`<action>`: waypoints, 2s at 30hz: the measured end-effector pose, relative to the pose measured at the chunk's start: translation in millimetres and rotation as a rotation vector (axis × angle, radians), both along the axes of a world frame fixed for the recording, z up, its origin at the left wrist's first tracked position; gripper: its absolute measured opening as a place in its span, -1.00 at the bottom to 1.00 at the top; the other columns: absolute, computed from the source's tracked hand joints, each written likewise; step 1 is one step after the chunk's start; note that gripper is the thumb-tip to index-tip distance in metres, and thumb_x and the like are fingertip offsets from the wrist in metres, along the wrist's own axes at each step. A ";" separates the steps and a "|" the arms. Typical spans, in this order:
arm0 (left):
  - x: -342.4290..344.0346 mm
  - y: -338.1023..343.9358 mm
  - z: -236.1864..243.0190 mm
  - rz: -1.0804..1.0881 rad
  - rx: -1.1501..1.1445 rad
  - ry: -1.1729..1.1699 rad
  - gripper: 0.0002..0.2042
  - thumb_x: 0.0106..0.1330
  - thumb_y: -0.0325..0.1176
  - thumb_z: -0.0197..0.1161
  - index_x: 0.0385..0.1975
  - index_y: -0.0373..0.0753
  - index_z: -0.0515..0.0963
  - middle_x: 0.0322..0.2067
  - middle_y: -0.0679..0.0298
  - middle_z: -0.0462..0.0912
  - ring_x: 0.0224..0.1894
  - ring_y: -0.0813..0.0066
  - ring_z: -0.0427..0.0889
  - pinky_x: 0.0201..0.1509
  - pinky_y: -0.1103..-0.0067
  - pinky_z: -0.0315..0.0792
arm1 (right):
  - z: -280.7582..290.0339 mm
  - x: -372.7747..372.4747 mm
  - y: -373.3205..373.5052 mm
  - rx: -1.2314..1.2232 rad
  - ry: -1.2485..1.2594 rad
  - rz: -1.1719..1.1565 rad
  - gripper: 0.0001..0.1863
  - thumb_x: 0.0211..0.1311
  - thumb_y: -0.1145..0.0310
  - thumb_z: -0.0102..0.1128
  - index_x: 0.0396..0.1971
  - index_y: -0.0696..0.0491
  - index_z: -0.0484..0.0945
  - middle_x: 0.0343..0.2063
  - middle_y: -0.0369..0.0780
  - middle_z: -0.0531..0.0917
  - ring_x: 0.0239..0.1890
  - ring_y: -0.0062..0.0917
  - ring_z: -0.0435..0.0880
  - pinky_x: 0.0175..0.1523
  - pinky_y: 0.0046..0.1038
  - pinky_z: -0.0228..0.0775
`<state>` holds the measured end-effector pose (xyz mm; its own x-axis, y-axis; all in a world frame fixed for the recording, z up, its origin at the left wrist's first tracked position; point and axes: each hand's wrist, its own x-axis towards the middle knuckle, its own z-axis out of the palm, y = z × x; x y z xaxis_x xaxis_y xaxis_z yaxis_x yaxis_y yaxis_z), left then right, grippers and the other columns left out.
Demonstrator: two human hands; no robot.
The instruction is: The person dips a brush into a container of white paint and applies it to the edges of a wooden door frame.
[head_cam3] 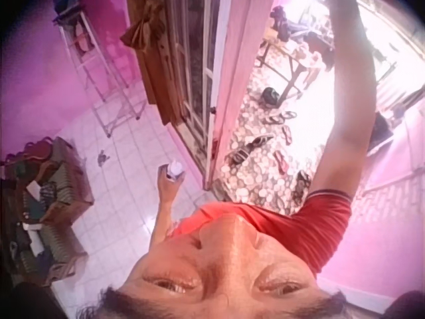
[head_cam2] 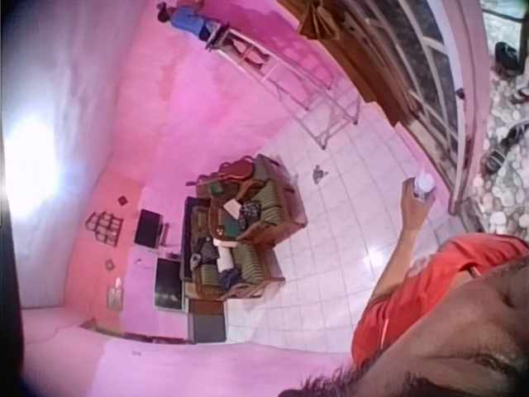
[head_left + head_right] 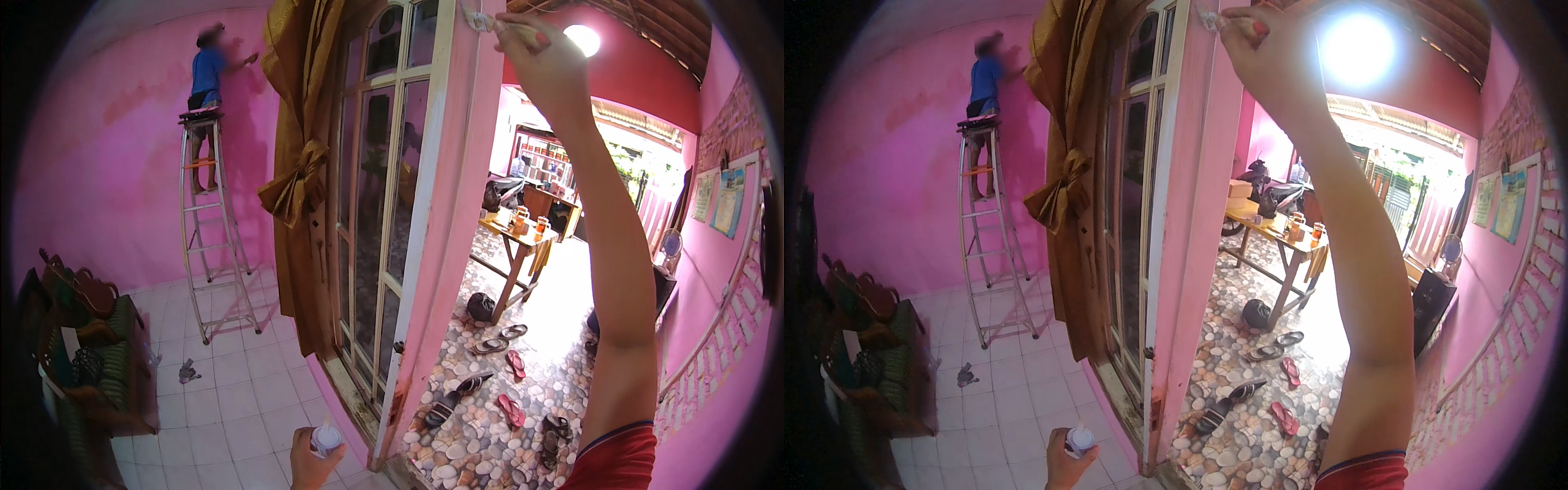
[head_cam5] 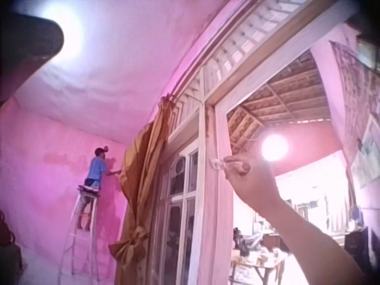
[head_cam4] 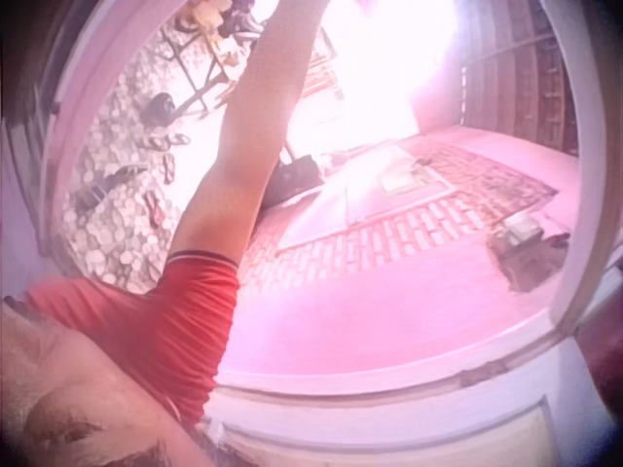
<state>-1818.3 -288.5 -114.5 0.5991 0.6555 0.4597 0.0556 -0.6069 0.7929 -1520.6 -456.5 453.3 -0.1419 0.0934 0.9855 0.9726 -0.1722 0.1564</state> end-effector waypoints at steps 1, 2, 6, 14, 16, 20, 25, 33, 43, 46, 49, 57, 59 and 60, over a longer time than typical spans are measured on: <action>1.6 1.0 -1.2 -0.017 0.018 0.003 -0.48 0.01 -0.30 0.64 -0.07 -0.34 0.55 -0.18 0.02 0.58 -0.15 0.03 0.61 -0.05 0.28 0.52 | -7.7 0.1 -4.1 -0.008 0.006 -0.011 -0.69 0.40 0.24 0.33 -0.01 0.12 0.72 -0.32 -0.19 0.82 -0.25 -0.58 0.82 -0.11 -0.60 0.59; 2.1 3.0 -4.2 -0.023 0.011 0.010 -0.48 0.01 -0.30 0.64 -0.07 -0.34 0.55 -0.18 0.02 0.58 -0.15 0.03 0.61 -0.05 0.28 0.52 | -14.4 -0.7 -6.9 -0.016 0.029 0.031 -0.68 0.40 0.24 0.33 -0.02 0.15 0.72 -0.32 -0.20 0.82 -0.24 -0.58 0.82 -0.12 -0.59 0.59; 4.0 12.1 -16.5 -0.069 0.010 0.059 -0.47 -0.04 -0.20 0.65 -0.15 -0.33 0.55 -0.20 0.13 0.53 -0.22 0.23 0.58 -0.19 0.41 0.50 | -26.6 -27.0 -23.4 -0.053 0.154 0.021 -0.76 0.40 0.34 0.26 -0.16 0.23 0.69 -0.40 -0.16 0.76 -0.41 -0.58 0.75 -0.26 -0.53 0.60; 8.6 8.7 -13.1 -0.107 -0.029 0.051 -0.48 -0.04 -0.29 0.64 -0.12 -0.31 0.53 -0.17 0.13 0.54 -0.21 0.18 0.58 -0.15 0.40 0.50 | -90.8 -55.6 -50.4 -0.556 0.529 0.105 -0.73 0.40 0.24 0.20 -0.25 0.17 0.66 -0.54 -0.28 0.63 -0.60 -0.65 0.59 -0.43 -0.58 0.47; 13.8 5.3 -13.8 -0.136 -0.048 0.057 -0.50 -0.04 -0.30 0.62 -0.13 -0.30 0.53 -0.19 0.14 0.53 -0.21 0.21 0.57 -0.15 0.40 0.49 | -126.6 -54.1 -57.1 -0.645 0.724 0.052 -0.76 0.38 0.30 0.22 -0.23 0.20 0.68 -0.50 -0.23 0.69 -0.55 -0.63 0.67 -0.43 -0.60 0.51; 1.3 8.0 -11.9 -0.098 -0.042 0.065 -0.52 -0.02 -0.33 0.60 -0.13 -0.29 0.52 -0.18 0.15 0.52 -0.18 0.23 0.56 -0.10 0.41 0.48 | -218.5 -52.1 -49.2 -0.743 1.075 0.136 -0.78 0.36 0.36 0.21 -0.24 0.23 0.68 -0.46 -0.22 0.73 -0.48 -0.65 0.72 -0.37 -0.61 0.57; -4.8 11.8 -23.9 -0.100 -0.033 0.079 -0.47 -0.01 -0.32 0.62 -0.08 -0.37 0.51 -0.12 0.09 0.52 -0.17 0.19 0.59 -0.13 0.41 0.51 | -348.5 -60.1 -52.1 -0.781 1.279 0.185 -0.85 0.31 0.44 0.31 -0.27 0.23 0.65 -0.45 -0.25 0.74 -0.40 -0.71 0.68 -0.29 -0.59 0.53; -2.9 8.8 -24.7 -0.130 -0.103 0.107 -0.47 -0.02 -0.35 0.62 -0.07 -0.36 0.52 -0.09 0.14 0.52 -0.10 0.23 0.58 -0.04 0.42 0.51 | -493.5 -46.2 -30.1 -0.714 1.413 0.191 -0.84 0.33 0.44 0.35 -0.24 0.21 0.61 -0.50 -0.24 0.72 -0.45 -0.67 0.72 -0.31 -0.55 0.58; -2.5 3.7 -33.2 -0.125 -0.045 0.113 -0.42 -0.02 -0.31 0.65 -0.02 -0.38 0.50 -0.06 0.12 0.52 -0.11 0.21 0.61 -0.05 0.43 0.54 | -486.9 -57.6 -16.4 -0.326 1.091 0.134 -0.89 0.30 0.48 0.39 -0.28 0.14 0.62 -0.54 -0.24 0.72 -0.57 -0.64 0.68 -0.45 -0.57 0.48; -3.3 2.9 -34.2 -0.134 -0.052 0.114 -0.40 -0.01 -0.29 0.65 -0.01 -0.37 0.49 -0.06 0.11 0.52 -0.10 0.20 0.61 -0.05 0.41 0.55 | -493.2 -67.4 -30.9 -0.368 1.009 0.049 -0.88 0.28 0.46 0.41 -0.31 0.11 0.62 -0.55 -0.22 0.71 -0.54 -0.59 0.70 -0.41 -0.54 0.49; -1.5 0.0 -35.2 -0.151 -0.059 0.110 -0.40 0.00 -0.28 0.65 0.00 -0.37 0.49 -0.05 0.10 0.52 -0.09 0.19 0.62 -0.05 0.40 0.55 | -514.1 -66.5 -31.7 -0.452 1.027 0.022 -0.84 0.25 0.42 0.45 -0.34 0.10 0.59 -0.59 -0.21 0.63 -0.56 -0.47 0.64 -0.39 -0.47 0.46; -3.1 -3.7 -30.2 -0.159 -0.043 0.152 -0.39 0.00 -0.27 0.65 0.00 -0.37 0.49 -0.04 0.10 0.51 -0.08 0.21 0.61 -0.05 0.40 0.55 | -511.8 -49.3 -10.2 -0.314 0.948 0.049 -0.81 0.25 0.38 0.46 -0.35 0.09 0.58 -0.62 -0.19 0.56 -0.65 -0.45 0.51 -0.48 -0.45 0.36; -5.0 -4.9 -30.8 -0.155 -0.041 0.157 -0.39 0.00 -0.27 0.65 0.01 -0.37 0.49 -0.04 0.10 0.51 -0.08 0.21 0.61 -0.04 0.41 0.55 | -500.1 -56.8 -12.9 -0.186 0.815 0.030 -0.82 0.25 0.37 0.48 -0.36 0.08 0.61 -0.61 -0.20 0.60 -0.64 -0.49 0.55 -0.48 -0.47 0.38; -5.1 -5.3 -30.4 -0.154 -0.042 0.155 -0.39 0.00 -0.27 0.65 0.01 -0.37 0.49 -0.03 0.10 0.51 -0.08 0.22 0.61 -0.04 0.41 0.55 | -493.0 -63.2 -20.2 -0.257 0.843 -0.015 -0.81 0.24 0.38 0.49 -0.39 0.08 0.60 -0.61 -0.22 0.62 -0.63 -0.49 0.58 -0.48 -0.49 0.40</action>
<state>-1823.4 -293.8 -144.9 0.7548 0.5678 0.3285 0.0881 -0.5841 0.8069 -1583.8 -476.7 -39.8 0.6260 0.3228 0.7098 0.7797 -0.2440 -0.5767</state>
